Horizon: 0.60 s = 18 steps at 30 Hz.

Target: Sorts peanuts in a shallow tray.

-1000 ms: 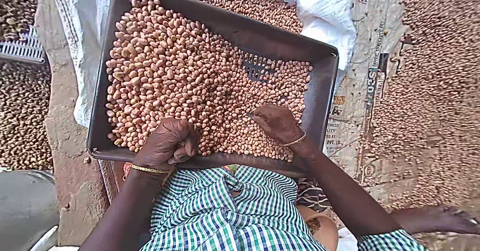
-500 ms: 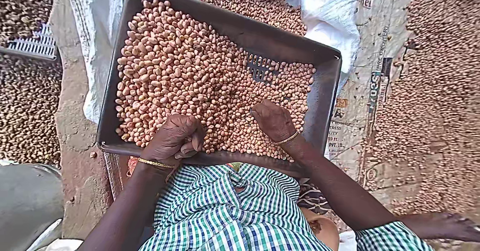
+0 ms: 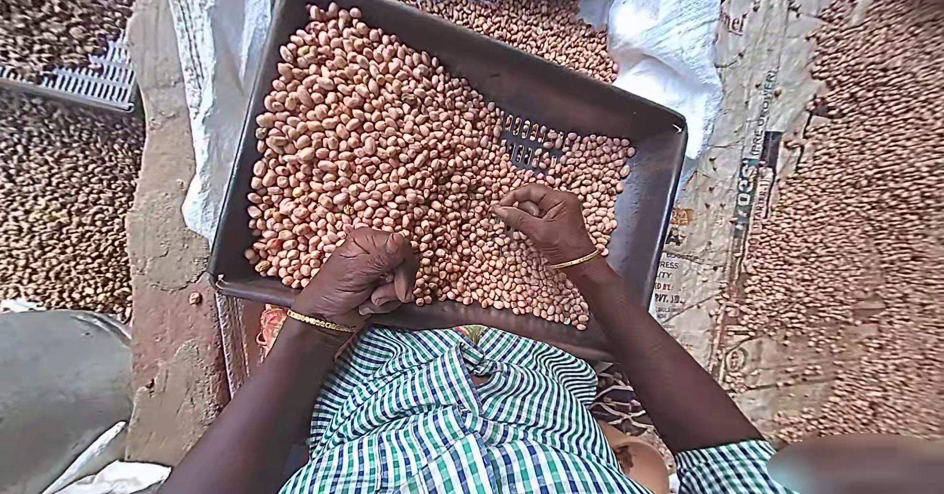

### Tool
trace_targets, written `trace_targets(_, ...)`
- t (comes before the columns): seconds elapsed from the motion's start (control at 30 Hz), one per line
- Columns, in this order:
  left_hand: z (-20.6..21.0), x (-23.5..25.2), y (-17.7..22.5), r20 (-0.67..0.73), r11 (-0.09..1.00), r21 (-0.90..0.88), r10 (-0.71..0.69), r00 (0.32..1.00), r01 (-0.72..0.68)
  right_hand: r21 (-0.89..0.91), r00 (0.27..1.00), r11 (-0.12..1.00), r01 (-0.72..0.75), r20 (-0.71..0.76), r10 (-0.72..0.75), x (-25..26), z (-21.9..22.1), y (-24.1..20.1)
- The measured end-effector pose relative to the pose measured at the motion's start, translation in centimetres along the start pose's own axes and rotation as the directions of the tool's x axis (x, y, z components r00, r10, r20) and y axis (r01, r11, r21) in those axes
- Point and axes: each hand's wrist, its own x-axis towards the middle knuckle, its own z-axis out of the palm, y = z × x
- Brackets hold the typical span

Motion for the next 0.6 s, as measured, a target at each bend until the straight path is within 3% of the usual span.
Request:
trace_targets(0.03, -0.1, -0.1, 0.0, 0.007, 1.000, -0.009, 0.000, 1.000, 0.000, 0.340, 0.996, 0.938, -0.070, -0.020, 0.081, 0.0, -0.6, 0.3)
trace_targets(0.07, -0.1, -0.1, 0.0, 0.012, 1.000, -0.016, 0.001, 1.000, 0.000, 0.529, 0.991, 0.842, -0.110, -0.007, 0.134, 0.1, -1.2, 0.4)
trace_targets(0.13, -0.2, 0.0, 0.0, 0.031, 1.000, -0.022, -0.007, 0.999, 0.007, 0.565, 0.988, 0.815, -0.131, 0.003, 0.157, 0.1, -1.7, 0.6)
trace_targets(0.17, -0.1, 0.1, 0.0, 0.037, 1.000, -0.020, -0.008, 0.999, 0.008, 0.459, 0.985, 0.876, -0.148, -0.014, 0.174, 0.3, -1.4, 0.0)
trace_targets(0.23, -0.1, 0.0, 0.0, 0.025, 1.000, -0.010, -0.010, 1.000, 0.010, -0.044, 0.991, 0.990, -0.135, -0.014, 0.134, 0.6, -0.2, -1.2)
trace_targets(0.3, 0.0, 0.0, 0.0, 0.005, 1.000, -0.004, -0.007, 1.000, 0.007, -0.478, 1.000, 0.878, 0.017, 0.030, -0.003, 0.7, 1.2, -1.6)
trace_targets(0.37, 0.0, -0.1, 0.0, 0.003, 1.000, -0.008, -0.004, 1.000, 0.004, -0.624, 0.992, 0.772, 0.124, 0.059, -0.111, 0.8, 2.2, -1.0)
trace_targets(0.43, 0.0, -0.1, 0.0, 0.009, 1.000, -0.009, -0.002, 1.000, 0.002, -0.703, 0.991, 0.698, 0.134, 0.081, -0.109, 0.8, 2.6, -1.0)
trace_targets(0.53, 0.0, 0.1, 0.0, 0.011, 1.000, -0.004, -0.007, 1.000, 0.007, -0.786, 0.988, 0.618, 0.031, 0.119, 0.102, 1.5, 2.8, -2.6)
trace_targets(0.6, 0.0, 0.0, 0.0, 0.004, 1.000, -0.006, -0.009, 1.000, 0.009, -0.775, 0.965, 0.632, -0.030, 0.142, 0.220, 2.5, 2.7, -3.3)
